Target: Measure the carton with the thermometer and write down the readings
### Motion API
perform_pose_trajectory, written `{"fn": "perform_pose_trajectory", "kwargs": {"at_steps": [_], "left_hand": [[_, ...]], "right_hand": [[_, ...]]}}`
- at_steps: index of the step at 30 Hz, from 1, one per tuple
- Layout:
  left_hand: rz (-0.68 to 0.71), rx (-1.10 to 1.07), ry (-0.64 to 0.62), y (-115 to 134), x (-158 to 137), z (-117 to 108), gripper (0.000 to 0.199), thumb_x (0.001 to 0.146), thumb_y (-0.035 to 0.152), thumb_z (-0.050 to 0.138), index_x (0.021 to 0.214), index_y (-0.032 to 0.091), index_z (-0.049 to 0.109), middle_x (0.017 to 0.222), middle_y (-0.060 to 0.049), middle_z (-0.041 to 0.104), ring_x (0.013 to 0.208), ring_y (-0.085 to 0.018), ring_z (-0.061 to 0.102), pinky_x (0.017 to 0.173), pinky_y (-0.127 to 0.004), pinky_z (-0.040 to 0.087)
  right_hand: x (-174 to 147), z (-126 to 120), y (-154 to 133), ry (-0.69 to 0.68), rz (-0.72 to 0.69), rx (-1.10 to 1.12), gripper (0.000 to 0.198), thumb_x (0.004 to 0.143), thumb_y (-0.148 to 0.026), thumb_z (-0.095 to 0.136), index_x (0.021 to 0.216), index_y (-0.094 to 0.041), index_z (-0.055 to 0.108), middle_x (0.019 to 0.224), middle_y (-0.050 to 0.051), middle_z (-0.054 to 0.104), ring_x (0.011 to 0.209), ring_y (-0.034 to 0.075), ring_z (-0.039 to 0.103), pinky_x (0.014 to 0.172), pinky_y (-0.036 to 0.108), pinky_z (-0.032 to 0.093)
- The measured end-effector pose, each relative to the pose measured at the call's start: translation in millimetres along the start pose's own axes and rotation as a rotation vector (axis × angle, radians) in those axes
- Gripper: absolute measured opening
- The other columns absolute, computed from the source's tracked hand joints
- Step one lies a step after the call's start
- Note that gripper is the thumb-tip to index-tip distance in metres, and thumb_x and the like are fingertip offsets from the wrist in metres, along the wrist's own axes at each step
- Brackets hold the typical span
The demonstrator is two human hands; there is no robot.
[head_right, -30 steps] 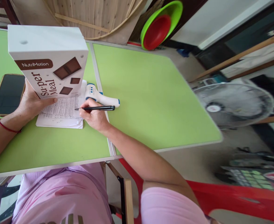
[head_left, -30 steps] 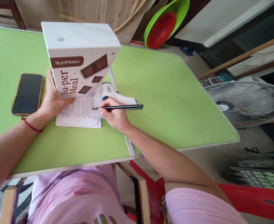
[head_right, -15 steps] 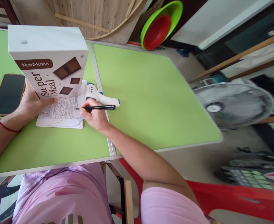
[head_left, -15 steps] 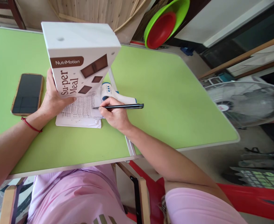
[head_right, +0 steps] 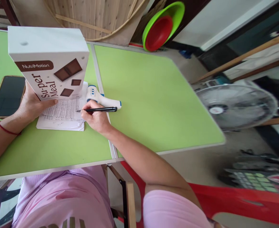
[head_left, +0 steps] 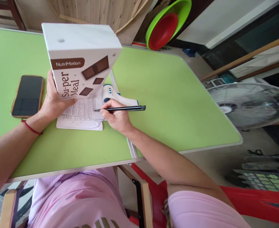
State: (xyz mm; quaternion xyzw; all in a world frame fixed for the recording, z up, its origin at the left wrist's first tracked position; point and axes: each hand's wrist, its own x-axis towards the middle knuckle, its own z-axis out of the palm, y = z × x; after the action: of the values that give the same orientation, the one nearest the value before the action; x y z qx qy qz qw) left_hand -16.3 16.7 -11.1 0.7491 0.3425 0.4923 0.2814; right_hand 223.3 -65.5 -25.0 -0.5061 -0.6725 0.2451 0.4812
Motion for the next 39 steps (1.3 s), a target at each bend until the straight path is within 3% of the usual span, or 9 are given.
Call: {"fn": "perform_pose_trajectory", "kwargs": {"at_steps": [26,39], "left_hand": [[-0.072,0.047,0.006,10,-2,0,0.079,0.064,0.027,0.085,0.127,0.022,0.037,0.139,-0.010,0.039,0.135,-0.039,0.037,0.115,-0.066,0.034],[-0.015,0.055,-0.019,2,-2,-2,0.081,0.066,0.025,0.086,0.129,0.022,0.034,0.138,-0.012,0.038,0.133,-0.041,0.037,0.112,-0.067,0.035]], "right_hand": [[1,-3,1,-0.025,-0.031,0.007,0.009,0.075,-0.022,0.057,0.069,-0.020,0.050,0.061,-0.003,0.053,0.053,0.009,0.045,0.050,0.024,0.038],[1,-4,1,0.042,0.013,0.057,0.008,0.072,-0.024,0.056,0.068,-0.020,0.051,0.057,-0.004,0.051,0.049,0.008,0.043,0.047,0.023,0.037]]}}
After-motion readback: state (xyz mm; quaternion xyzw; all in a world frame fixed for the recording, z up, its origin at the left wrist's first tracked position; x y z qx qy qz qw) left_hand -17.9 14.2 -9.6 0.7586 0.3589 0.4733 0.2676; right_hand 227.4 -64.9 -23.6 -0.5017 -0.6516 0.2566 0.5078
